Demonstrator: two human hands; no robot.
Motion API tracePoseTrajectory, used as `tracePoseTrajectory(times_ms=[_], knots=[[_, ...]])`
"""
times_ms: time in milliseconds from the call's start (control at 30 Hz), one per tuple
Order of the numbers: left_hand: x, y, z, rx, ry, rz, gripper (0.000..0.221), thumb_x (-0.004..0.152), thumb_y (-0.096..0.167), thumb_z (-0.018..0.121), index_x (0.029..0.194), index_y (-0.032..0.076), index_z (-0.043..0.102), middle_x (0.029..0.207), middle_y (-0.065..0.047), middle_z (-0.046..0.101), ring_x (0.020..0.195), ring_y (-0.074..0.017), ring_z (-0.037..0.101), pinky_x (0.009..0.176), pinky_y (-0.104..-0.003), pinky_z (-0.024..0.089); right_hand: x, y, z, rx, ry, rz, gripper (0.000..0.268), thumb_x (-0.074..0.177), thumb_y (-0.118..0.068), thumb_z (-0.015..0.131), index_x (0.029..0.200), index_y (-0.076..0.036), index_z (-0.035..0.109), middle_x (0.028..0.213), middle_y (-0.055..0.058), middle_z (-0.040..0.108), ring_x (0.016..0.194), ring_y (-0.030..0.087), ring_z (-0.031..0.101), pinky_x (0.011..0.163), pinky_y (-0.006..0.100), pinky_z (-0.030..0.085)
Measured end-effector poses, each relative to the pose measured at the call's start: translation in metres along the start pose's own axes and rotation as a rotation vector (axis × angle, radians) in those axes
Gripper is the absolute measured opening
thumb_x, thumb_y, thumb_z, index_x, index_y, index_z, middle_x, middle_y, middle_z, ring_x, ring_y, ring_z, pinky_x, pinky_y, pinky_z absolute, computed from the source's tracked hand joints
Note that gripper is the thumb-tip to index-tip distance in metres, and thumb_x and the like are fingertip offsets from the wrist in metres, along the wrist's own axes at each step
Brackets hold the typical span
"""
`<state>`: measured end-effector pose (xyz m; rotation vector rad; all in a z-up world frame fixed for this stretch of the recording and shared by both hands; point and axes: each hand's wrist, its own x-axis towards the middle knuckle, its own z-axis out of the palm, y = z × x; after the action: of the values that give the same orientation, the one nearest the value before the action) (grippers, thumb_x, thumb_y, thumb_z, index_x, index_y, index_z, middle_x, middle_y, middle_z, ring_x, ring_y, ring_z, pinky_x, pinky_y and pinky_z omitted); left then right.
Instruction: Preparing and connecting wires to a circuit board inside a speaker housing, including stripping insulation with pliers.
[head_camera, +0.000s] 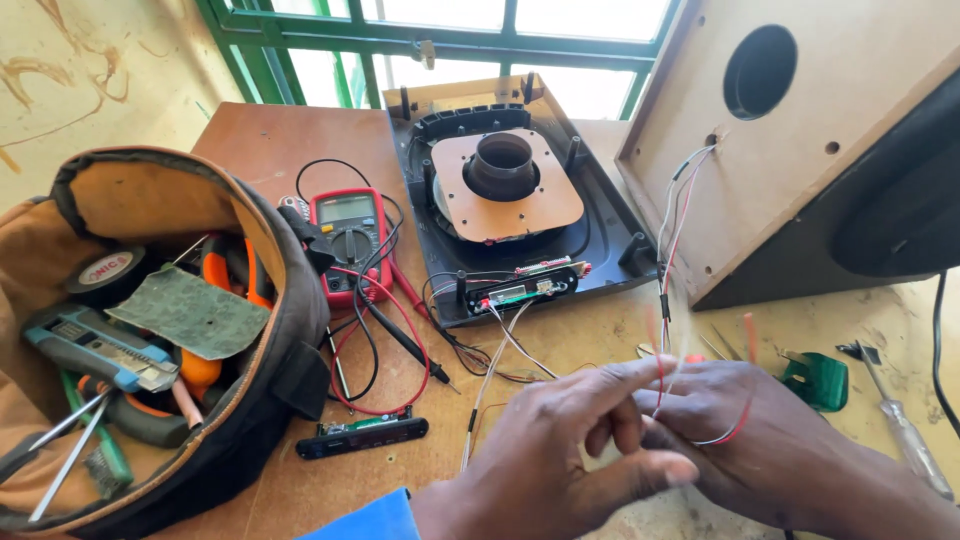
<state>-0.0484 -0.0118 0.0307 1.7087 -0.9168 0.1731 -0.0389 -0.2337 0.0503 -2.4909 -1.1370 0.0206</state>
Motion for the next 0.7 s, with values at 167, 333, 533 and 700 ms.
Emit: tracePoseTrajectory(times_ms=[167, 333, 533, 700], knots=[[-0.008, -0.011, 0.011, -0.024, -0.082, -0.012, 0.043, 0.099, 0.044, 0.057, 0.129, 0.014, 0.063, 0.081, 0.0, 0.063, 0.065, -0.0198, 0.059, 0.065, -0.034, 0.05, 0.001, 0.012, 0.022, -0.143, -0.056, 0.03, 0.026, 0.093, -0.051, 0.066, 0.086, -0.028, 0.073, 0.079, -0.006, 0.071, 0.072, 0.021, 0.069, 0.058, 0.041, 0.051], [-0.015, -0.017, 0.017, 0.075, -0.064, 0.234, 0.013, 0.107, 0.024, 0.06, 0.104, 0.011, 0.062, 0.092, -0.007, 0.07, 0.078, -0.0302, 0.069, 0.066, -0.041, 0.053, -0.005, 0.021, 0.025, -0.229, -0.202, 0.285, 0.019, 0.082, -0.041, 0.067, 0.098, -0.032, 0.062, 0.092, -0.009, 0.074, 0.088, 0.018, 0.071, 0.071, 0.04, 0.053], [-0.026, -0.014, 0.012, 0.131, -0.228, 0.413, 0.013, 0.116, 0.017, 0.052, 0.121, 0.008, 0.06, 0.09, -0.011, 0.063, 0.081, -0.0277, 0.064, 0.067, -0.041, 0.049, -0.022, 0.021, 0.012, -0.185, 0.116, 0.334, 0.027, 0.08, -0.035, 0.078, 0.106, -0.031, 0.073, 0.064, -0.011, 0.064, 0.058, 0.011, 0.067, 0.056, 0.031, 0.05], [-0.029, -0.019, 0.017, 0.144, -0.233, 0.457, 0.017, 0.119, 0.012, 0.048, 0.127, 0.006, 0.061, 0.089, -0.009, 0.061, 0.079, -0.025, 0.064, 0.07, -0.039, 0.051, -0.026, 0.019, 0.004, -0.102, 0.079, 0.356, 0.046, 0.077, -0.037, 0.085, 0.122, -0.038, 0.074, 0.064, -0.011, 0.059, 0.052, 0.011, 0.057, 0.052, 0.027, 0.047]])
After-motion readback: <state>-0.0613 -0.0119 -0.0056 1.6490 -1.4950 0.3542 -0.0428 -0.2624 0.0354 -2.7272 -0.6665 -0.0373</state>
